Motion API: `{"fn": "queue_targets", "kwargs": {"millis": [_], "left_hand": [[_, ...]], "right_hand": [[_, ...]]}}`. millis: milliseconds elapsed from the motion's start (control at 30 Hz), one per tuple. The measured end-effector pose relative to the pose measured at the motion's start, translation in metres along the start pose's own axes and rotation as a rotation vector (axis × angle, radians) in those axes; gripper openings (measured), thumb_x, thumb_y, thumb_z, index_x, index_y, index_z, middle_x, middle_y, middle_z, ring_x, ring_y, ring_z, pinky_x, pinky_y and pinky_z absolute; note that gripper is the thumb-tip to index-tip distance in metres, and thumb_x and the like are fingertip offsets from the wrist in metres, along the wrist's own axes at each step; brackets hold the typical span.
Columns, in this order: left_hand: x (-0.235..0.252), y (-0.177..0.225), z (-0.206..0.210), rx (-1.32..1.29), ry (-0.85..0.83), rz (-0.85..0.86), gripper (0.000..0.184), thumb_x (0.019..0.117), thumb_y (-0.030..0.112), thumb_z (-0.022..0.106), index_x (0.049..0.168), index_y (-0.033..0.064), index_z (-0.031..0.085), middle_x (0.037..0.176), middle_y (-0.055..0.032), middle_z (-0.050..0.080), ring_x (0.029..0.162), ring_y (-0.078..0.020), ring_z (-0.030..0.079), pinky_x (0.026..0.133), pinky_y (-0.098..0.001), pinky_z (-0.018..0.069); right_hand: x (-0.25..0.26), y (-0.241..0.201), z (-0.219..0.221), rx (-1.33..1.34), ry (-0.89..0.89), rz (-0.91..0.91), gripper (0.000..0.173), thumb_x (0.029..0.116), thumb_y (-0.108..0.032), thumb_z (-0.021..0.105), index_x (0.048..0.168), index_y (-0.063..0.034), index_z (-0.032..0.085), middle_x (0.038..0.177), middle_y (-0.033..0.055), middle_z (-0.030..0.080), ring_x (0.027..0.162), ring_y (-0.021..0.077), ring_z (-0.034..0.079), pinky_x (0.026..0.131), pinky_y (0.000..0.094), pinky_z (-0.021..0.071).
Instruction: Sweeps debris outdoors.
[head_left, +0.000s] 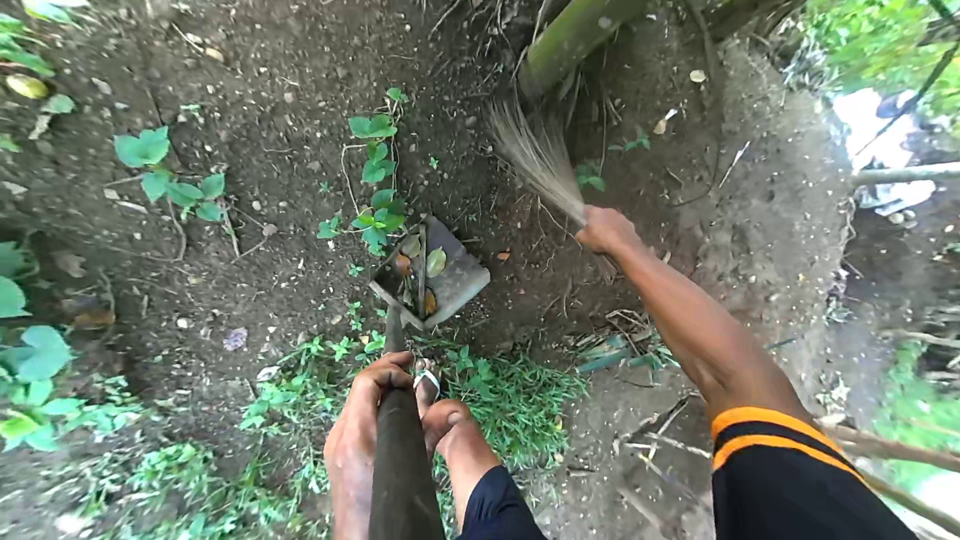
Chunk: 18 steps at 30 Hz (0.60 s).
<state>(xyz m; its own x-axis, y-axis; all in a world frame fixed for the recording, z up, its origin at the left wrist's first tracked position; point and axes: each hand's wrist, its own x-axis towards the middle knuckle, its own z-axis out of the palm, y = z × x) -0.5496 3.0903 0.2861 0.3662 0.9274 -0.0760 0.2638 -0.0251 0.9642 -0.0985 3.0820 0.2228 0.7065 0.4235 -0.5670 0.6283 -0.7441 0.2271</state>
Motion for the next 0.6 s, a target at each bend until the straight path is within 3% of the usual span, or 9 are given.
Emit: {"fn": "queue_targets", "kwargs": {"millis": [100, 200, 300, 367, 467, 600], "left_hand": [[0.003, 0.000, 0.001, 0.018, -0.013, 0.013, 0.065, 0.0815, 0.069, 0.073, 0.099, 0.0072, 0.063, 0.109, -0.0084, 0.072, 0.108, -0.0146, 0.069, 0.089, -0.0308, 0.0588], [0.007, 0.003, 0.000, 0.048, -0.018, 0.011, 0.069, 0.0813, 0.072, 0.070, 0.099, 0.0064, 0.063, 0.107, -0.0084, 0.072, 0.104, -0.0137, 0.070, 0.086, -0.0308, 0.0591], [0.010, 0.005, 0.002, 0.114, -0.027, 0.013, 0.073, 0.0794, 0.079, 0.065, 0.098, 0.0082, 0.064, 0.105, -0.0070, 0.072, 0.100, -0.0127, 0.070, 0.082, -0.0296, 0.0591], [0.010, 0.006, 0.004, 0.140, -0.040, 0.011, 0.074, 0.0784, 0.081, 0.064, 0.099, 0.0096, 0.064, 0.105, -0.0052, 0.073, 0.098, -0.0110, 0.070, 0.080, -0.0284, 0.0589], [0.011, 0.010, 0.008, 0.170, -0.051, 0.001, 0.077, 0.0769, 0.083, 0.062, 0.097, 0.0090, 0.064, 0.104, -0.0057, 0.073, 0.099, -0.0115, 0.071, 0.081, -0.0294, 0.0591], [0.016, 0.016, 0.018, 0.238, -0.062, -0.006, 0.080, 0.0758, 0.087, 0.058, 0.097, 0.0100, 0.066, 0.101, -0.0041, 0.074, 0.093, -0.0115, 0.072, 0.076, -0.0302, 0.0589]], "right_hand": [[-0.057, 0.044, 0.016, -0.067, -0.065, -0.095, 0.050, 0.0923, -0.034, 0.072, 0.138, -0.0179, 0.059, 0.110, 0.0249, 0.071, 0.100, 0.0479, 0.069, 0.078, 0.0711, 0.0530], [-0.150, 0.102, 0.017, -0.173, -0.184, -0.030, 0.068, 0.0952, -0.040, 0.068, 0.158, -0.0322, 0.042, 0.117, 0.0261, 0.070, 0.106, 0.0497, 0.067, 0.085, 0.0715, 0.0507], [-0.199, 0.132, 0.023, -0.117, -0.175, 0.084, 0.074, 0.0963, -0.040, 0.068, 0.162, -0.0342, 0.034, 0.114, 0.0247, 0.072, 0.104, 0.0482, 0.068, 0.087, 0.0693, 0.0511], [-0.189, 0.129, 0.023, -0.043, -0.078, 0.122, 0.074, 0.0975, -0.039, 0.067, 0.163, -0.0289, 0.034, 0.115, 0.0268, 0.071, 0.103, 0.0496, 0.068, 0.086, 0.0694, 0.0514], [-0.115, 0.093, 0.007, 0.041, 0.045, 0.088, 0.067, 0.1006, -0.036, 0.063, 0.159, -0.0144, 0.039, 0.117, 0.0322, 0.067, 0.107, 0.0528, 0.065, 0.088, 0.0707, 0.0496], [-0.004, 0.017, -0.008, -0.024, 0.076, 0.078, 0.052, 0.0952, -0.030, 0.068, 0.139, -0.0066, 0.055, 0.113, 0.0291, 0.069, 0.106, 0.0494, 0.068, 0.082, 0.0692, 0.0531]]}}
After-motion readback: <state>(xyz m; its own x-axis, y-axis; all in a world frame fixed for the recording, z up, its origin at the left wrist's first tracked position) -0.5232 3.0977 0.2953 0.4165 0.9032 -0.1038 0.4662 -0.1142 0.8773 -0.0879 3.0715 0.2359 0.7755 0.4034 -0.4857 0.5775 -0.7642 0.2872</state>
